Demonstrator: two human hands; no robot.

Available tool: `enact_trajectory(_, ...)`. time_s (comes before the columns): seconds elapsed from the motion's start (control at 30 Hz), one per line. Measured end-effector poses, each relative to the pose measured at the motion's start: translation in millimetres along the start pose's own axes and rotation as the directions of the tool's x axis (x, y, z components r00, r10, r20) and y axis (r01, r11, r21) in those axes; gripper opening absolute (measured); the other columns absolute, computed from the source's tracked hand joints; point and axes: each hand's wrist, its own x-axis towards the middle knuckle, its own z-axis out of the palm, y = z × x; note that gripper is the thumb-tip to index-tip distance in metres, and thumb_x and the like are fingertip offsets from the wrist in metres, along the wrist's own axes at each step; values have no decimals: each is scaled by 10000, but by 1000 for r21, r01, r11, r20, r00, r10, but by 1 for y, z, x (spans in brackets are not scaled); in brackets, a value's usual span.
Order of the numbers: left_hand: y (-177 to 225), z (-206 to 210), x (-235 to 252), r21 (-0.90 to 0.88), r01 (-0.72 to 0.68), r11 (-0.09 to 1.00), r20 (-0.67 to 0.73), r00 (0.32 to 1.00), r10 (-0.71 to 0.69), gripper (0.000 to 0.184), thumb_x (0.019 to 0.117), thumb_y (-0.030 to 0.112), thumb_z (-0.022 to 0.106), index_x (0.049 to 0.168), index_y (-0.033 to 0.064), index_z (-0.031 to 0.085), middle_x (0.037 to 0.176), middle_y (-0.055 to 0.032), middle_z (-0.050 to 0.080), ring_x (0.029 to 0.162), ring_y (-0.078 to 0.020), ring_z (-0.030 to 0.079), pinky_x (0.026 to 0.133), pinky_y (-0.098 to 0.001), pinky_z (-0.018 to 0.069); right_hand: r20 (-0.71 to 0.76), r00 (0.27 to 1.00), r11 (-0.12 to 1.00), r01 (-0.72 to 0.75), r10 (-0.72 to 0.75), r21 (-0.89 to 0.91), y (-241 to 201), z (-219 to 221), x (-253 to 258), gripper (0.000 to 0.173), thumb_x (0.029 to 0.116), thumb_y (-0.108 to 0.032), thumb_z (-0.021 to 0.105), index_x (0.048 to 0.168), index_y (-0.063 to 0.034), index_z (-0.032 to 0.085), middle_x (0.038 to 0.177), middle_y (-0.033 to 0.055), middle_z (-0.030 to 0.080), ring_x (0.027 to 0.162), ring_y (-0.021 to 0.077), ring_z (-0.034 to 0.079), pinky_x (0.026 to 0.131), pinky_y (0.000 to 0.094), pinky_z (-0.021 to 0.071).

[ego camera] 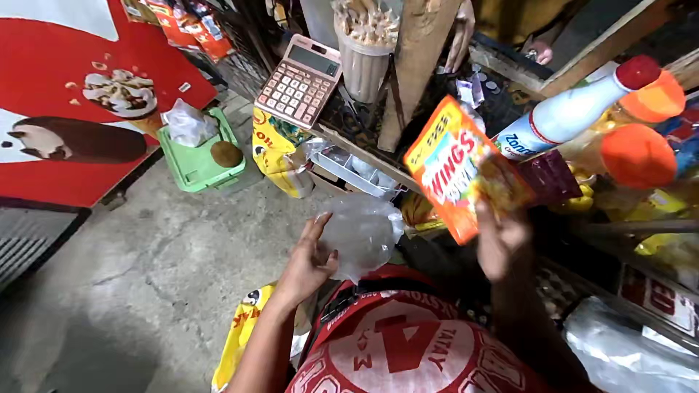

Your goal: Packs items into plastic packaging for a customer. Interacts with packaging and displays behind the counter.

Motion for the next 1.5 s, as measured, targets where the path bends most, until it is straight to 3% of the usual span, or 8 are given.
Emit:
enact_trajectory(0.17, 3, -5, 9, 23, -67, 997, 113, 992, 64, 767, 813, 74, 707, 1533, 92, 445, 1620, -148, 364, 1395, -262, 494, 1072, -462, 491, 443, 682, 631, -722, 582, 284, 2, -1, -35, 340, 985, -67, 515, 1313, 17, 548, 1026, 8, 697, 878, 45, 681, 784, 256, 595)
enact_trajectory(0.37, 20, -3, 7, 190, -119, 975, 306, 950, 56, 859, 812, 68, 718, 1588, 104, 350, 1678, -102, 266, 953, -271, 712, 759, -497, 597, 675, 433, 206, -896, 597, 393, 23, 81, -44, 295, 1058, -25, 404, 1350, -16, 442, 1025, 85, 668, 877, 157, 698, 779, 350, 613)
enact_trajectory(0.53, 8, -22, 10, 248, -53, 967, 218, 976, -2, 951, 799, 34, 744, 1616, 92, 261, 1605, -218, 360, 975, -383, 705, 817, -575, 576, 743, 383, 243, -923, 548, 297, 20, 80, -38, 352, 1067, -45, 416, 1418, -27, 402, 1089, 114, 666, 904, 187, 707, 770, 367, 619)
enact_trajectory(0.7, 14, -41, 9, 396, -176, 901, 347, 937, 31, 913, 797, 13, 742, 1598, 61, 305, 1644, -175, 317, 788, -341, 722, 668, -547, 583, 826, 199, 211, -973, 528, 100, 32, 93, -35, 194, 1066, -92, 355, 1156, -68, 525, 876, 37, 689, 703, 114, 682, 593, 261, 573)
enact_trajectory(1.03, 45, -9, 9, 402, -205, 892, 416, 909, 22, 839, 859, 3, 687, 1594, 7, 283, 1624, -233, 325, 744, -332, 719, 674, -509, 583, 633, 494, 65, -816, 596, 575, -3, 154, -45, 320, 1039, 19, 402, 1358, 3, 400, 1065, 102, 596, 919, 148, 650, 828, 313, 575)
enact_trajectory(1.27, 40, -5, 24, 176, -198, 964, 374, 919, 120, 882, 810, -4, 735, 1587, 44, 321, 1546, -213, 451, 1021, -337, 706, 862, -532, 583, 915, 345, 789, -613, 210, 50, 2, 136, -38, 396, 1007, -33, 576, 1375, 84, 486, 1304, 202, 609, 1140, 176, 620, 989, 327, 507)
enact_trajectory(1.4, 19, -14, 32, -21, -74, 997, 366, 927, 77, 940, 775, -16, 684, 1614, 124, 283, 1583, -132, 392, 677, -52, 583, 601, -277, 528, 475, 877, 994, 21, -72, 112, 19, 63, -36, 204, 987, -110, 608, 1059, 41, 724, 1168, 162, 723, 1028, 171, 714, 899, 293, 587)
enact_trajectory(1.5, 22, -13, 29, -94, -38, 995, 368, 927, 70, 966, 766, -17, 671, 1624, 146, 260, 1611, -94, 356, 678, -4, 561, 598, -226, 512, -49, 968, 908, 211, -245, -361, 47, 3, -18, 235, 971, -201, 638, 1069, 7, 689, 1194, 193, 693, 1128, 286, 671, 977, 435, 546)
